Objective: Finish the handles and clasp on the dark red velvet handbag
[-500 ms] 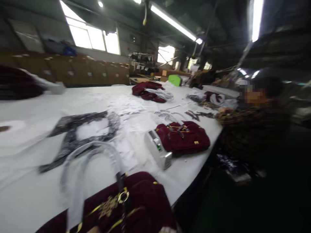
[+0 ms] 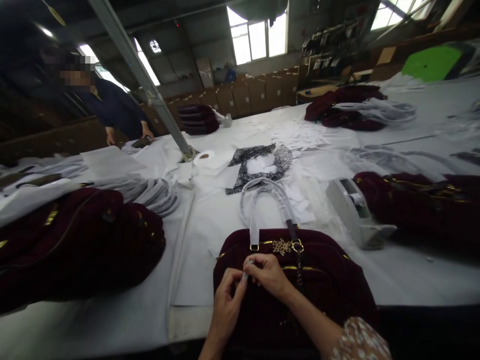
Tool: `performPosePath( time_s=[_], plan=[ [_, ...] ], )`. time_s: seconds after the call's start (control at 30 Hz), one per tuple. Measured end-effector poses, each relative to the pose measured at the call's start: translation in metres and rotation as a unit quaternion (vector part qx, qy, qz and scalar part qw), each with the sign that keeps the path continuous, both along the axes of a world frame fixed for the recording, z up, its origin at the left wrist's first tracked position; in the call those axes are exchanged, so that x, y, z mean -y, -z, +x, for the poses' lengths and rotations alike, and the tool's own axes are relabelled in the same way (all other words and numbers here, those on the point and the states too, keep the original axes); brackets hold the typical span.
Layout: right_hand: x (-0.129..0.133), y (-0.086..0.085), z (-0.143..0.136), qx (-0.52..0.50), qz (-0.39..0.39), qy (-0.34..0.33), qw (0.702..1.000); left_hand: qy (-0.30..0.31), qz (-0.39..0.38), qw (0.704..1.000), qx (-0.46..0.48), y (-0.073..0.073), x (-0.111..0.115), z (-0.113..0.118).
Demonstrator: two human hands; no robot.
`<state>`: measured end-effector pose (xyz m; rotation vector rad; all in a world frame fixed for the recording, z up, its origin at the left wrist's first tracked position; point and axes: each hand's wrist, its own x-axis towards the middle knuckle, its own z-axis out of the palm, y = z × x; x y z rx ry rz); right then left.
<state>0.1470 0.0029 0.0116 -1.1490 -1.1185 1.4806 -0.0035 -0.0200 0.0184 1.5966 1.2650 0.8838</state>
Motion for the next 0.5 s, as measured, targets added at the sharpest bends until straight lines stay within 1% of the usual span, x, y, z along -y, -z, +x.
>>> performPosePath(
  time_s=[0.1, 0.27, 0.37, 0.43, 0.5],
  plan=[
    [-0.001, 0.004, -0.002, -0.004, -0.001, -0.001, 1.000, 0.013, 0.004, 1.000, 0.003, 0.000, -0.001, -0.001],
    [-0.003, 0.008, -0.002, -0.003, 0.008, -0.009, 1.000, -0.031, 0.034, 0.999, -0.026, 0.003, 0.000, 0.006],
    [-0.004, 0.008, -0.002, 0.002, 0.007, -0.006, 1.000, -0.039, 0.049, 0.997, -0.035, 0.005, 0.001, 0.009],
    [-0.004, 0.010, -0.003, -0.007, 0.004, 0.003, 1.000, -0.035, 0.061, 0.997, -0.033, 0.009, 0.001, 0.007],
    [-0.004, 0.013, -0.007, -0.025, 0.001, 0.013, 1.000, -0.028, 0.075, 0.996, -0.028, 0.015, -0.001, 0.003]
  ],
)
